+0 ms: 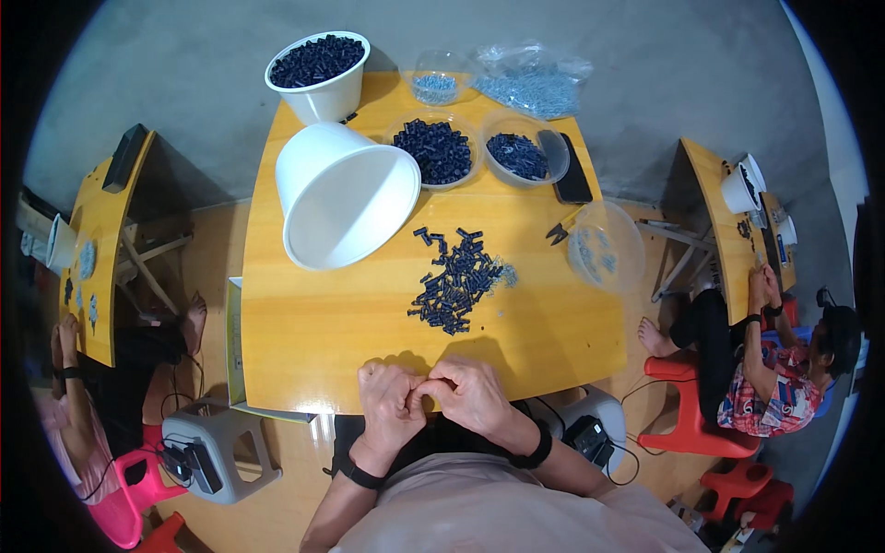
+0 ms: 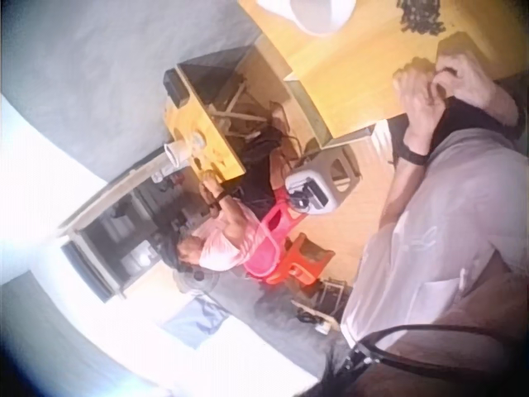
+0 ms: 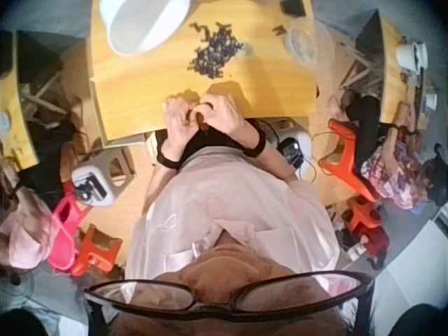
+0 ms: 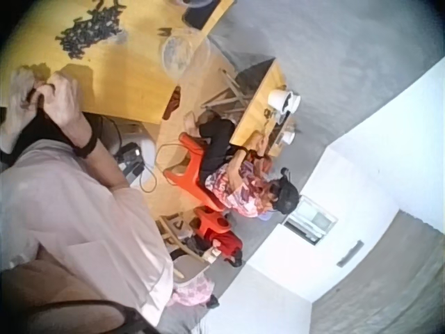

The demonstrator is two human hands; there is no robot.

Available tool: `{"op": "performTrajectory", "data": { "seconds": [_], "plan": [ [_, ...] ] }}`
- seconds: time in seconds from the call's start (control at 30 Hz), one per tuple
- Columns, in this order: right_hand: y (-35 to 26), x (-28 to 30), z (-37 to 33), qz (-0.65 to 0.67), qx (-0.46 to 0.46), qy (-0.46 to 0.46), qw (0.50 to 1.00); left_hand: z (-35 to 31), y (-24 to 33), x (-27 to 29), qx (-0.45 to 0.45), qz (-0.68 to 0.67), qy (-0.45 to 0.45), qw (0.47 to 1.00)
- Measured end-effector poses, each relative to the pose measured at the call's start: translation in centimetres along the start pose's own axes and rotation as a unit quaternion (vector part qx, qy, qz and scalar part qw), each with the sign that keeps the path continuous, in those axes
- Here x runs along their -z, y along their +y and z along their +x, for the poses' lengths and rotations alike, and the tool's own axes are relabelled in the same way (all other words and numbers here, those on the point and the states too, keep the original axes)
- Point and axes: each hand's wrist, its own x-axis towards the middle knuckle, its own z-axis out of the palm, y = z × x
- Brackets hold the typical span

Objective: Assembling small plastic components by hand at a workbench in a manufacturing environment.

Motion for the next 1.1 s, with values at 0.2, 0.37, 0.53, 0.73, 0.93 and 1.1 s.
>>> {"op": "performTrajectory", "data": {
  "seconds": [0.2,0.37,0.53,0.73,0.93,1.1],
  "plan": [
    [-0.5,0.2,0.7,0.021,-0.045,-0.033,0.998,0.4,0.2,0.2,0.008,-0.014,-0.01,1.0],
    [-0.6,-0.1,0.7,0.003,-0.009,-0.027,1.0,0.0,-0.2,0.1,0.006,-0.004,-0.008,1.0],
    [-1.1,0.3,1.2,-0.032,-0.013,-0.068,0.997,-0.2,-0.6,0.1,0.006,-0.02,0.006,1.0],
    [-1.7,0.9,2.3,-0.106,-0.015,-0.14,0.984,0.1,-0.6,0.5,0.028,-0.048,-0.015,0.998],
    [-1.7,0.6,2.4,-0.086,-0.073,-0.169,0.979,-0.1,-0.9,0.6,0.038,-0.049,-0.054,0.997],
    [-1.7,0.5,2.4,-0.08,-0.074,-0.188,0.976,-0.5,-1.2,0.2,0.033,-0.055,-0.05,0.997]
  ]
}}
